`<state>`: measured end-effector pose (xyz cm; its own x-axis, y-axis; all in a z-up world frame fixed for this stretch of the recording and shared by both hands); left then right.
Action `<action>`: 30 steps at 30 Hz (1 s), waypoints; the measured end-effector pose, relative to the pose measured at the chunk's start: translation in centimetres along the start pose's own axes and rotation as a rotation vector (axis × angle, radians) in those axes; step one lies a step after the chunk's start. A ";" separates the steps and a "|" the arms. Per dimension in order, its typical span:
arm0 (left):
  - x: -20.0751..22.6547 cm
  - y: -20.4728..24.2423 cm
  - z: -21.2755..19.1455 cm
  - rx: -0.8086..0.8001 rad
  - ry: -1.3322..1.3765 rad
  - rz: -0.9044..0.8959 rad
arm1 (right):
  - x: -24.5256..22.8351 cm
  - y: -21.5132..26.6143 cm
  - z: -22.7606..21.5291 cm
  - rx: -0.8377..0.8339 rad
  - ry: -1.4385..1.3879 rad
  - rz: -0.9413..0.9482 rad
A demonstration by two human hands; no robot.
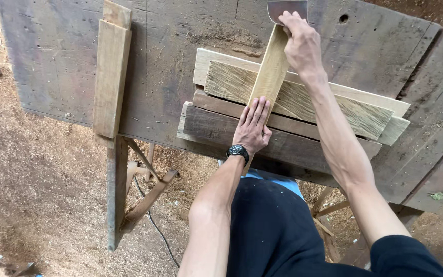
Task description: The person sands the surfaces and edges of a wooden board using a piece of sandpaper by hand.
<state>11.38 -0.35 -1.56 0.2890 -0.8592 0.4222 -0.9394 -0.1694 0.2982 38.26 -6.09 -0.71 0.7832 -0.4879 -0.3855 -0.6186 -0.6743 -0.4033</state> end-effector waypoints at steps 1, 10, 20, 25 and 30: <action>0.0 0.0 0.1 -0.001 -0.003 -0.001 | -0.7 -0.1 -0.5 0.069 0.158 -0.118; 0.2 -0.1 0.0 -0.028 -0.024 -0.002 | 1.1 0.9 1.0 -0.061 -0.117 0.084; 0.4 0.0 -0.2 0.011 0.011 0.012 | 0.9 2.6 2.3 -0.170 -0.285 0.296; 0.5 0.3 0.2 0.008 0.003 0.004 | 0.4 5.4 4.6 -0.200 -0.167 0.262; 0.3 0.3 0.3 0.023 0.007 0.021 | -2.5 6.2 5.2 -0.141 -0.092 0.276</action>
<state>11.08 -0.78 -1.63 0.2699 -0.8595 0.4340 -0.9493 -0.1622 0.2692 32.08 -6.16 -6.58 0.5744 -0.6153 -0.5399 -0.7868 -0.5970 -0.1566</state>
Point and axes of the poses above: each hand's wrist, its own y-axis away from the middle knuckle, its own z-axis out of the palm, x = y × z, the point moved 5 cm from there along -y, towards the middle knuckle, and after that the axes turned 12 degrees about -z, right-handed, at the moved point
